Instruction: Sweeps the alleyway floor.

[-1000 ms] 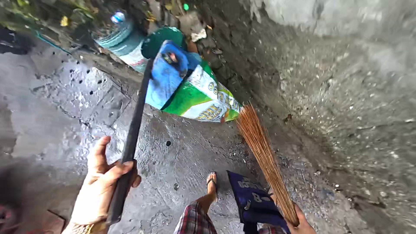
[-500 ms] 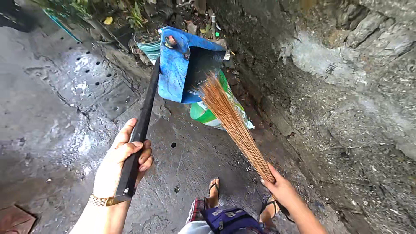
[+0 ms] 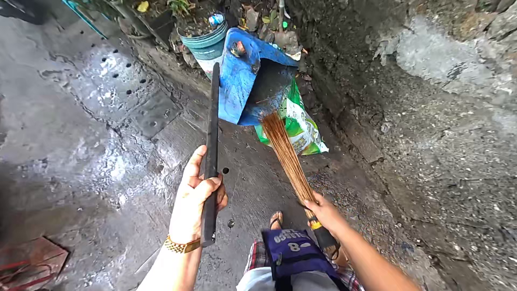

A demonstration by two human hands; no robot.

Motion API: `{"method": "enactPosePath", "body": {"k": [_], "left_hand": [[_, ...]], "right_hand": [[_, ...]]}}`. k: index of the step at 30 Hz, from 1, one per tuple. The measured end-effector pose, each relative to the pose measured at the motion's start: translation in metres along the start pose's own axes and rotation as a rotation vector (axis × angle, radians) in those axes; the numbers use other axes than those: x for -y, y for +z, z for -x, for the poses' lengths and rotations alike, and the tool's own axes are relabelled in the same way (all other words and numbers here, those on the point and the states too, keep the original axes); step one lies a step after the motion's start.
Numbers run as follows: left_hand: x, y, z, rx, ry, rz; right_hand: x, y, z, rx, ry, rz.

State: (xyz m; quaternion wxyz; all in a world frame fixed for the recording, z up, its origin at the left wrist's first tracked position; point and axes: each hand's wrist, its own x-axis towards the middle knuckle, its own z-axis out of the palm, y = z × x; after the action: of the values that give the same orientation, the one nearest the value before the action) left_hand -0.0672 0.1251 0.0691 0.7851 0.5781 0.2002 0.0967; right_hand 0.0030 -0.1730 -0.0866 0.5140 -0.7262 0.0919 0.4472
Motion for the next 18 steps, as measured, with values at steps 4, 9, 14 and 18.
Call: {"method": "enactPosePath", "body": {"k": [4,9,14,18], "left_hand": [[0.003,0.01,0.003,-0.008,0.008,0.007],[-0.007,0.016,0.013,-0.024,0.017,-0.051],[-0.003,0.022,0.014,-0.02,0.012,-0.026],[0.002,0.034,0.013,0.005,0.039,-0.042]], "right_hand": [[0.031,0.023,0.013,0.115,-0.113,0.035],[0.013,0.001,-0.033,0.057,0.042,-0.186],[-0.006,-0.025,0.034,-0.019,0.021,-0.142],[0.021,-0.007,0.022,0.121,-0.08,-0.044]]}}
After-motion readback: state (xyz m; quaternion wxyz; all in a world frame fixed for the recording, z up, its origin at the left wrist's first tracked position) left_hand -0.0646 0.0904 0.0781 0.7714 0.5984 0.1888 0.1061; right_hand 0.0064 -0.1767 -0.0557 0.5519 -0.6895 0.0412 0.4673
